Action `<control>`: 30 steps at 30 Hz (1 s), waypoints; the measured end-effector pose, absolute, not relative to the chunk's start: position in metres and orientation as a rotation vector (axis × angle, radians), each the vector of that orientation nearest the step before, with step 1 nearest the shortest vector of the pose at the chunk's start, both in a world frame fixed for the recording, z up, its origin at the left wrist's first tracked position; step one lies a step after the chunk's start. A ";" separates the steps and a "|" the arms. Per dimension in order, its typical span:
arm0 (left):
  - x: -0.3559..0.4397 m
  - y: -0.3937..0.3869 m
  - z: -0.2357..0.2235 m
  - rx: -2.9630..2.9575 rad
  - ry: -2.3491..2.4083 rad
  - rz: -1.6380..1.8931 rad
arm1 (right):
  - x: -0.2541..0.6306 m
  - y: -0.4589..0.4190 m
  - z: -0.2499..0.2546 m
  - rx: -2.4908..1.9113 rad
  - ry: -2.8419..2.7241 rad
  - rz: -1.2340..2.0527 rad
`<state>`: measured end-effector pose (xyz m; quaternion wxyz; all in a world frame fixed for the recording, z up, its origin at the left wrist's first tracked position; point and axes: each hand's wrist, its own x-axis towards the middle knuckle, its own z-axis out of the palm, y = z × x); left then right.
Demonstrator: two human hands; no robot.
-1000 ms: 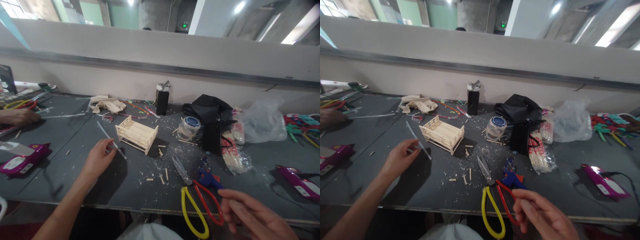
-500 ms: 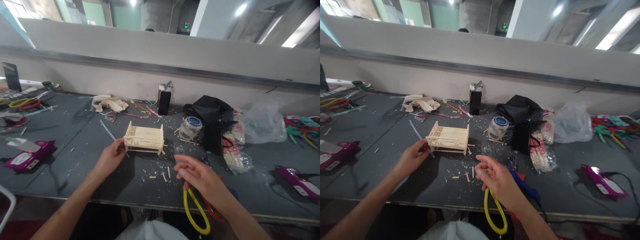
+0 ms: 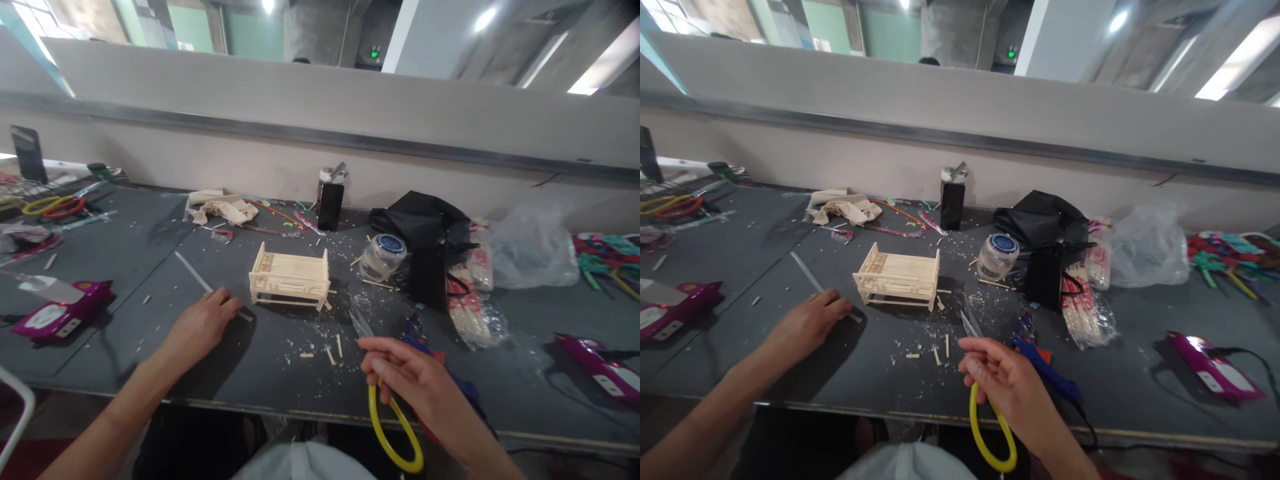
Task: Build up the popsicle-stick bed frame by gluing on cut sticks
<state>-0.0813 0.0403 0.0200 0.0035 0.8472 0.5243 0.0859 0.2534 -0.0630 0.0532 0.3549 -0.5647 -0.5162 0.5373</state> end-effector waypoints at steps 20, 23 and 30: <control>-0.058 0.022 0.014 2.747 1.704 0.292 | 0.249 -0.075 0.048 -1.470 -1.344 1.387; -0.079 0.034 0.019 2.603 1.996 0.335 | 0.251 -0.078 0.047 -1.481 -1.307 1.368; -0.074 0.041 0.017 2.396 2.292 0.558 | 0.250 -0.081 0.048 -1.475 -1.290 1.410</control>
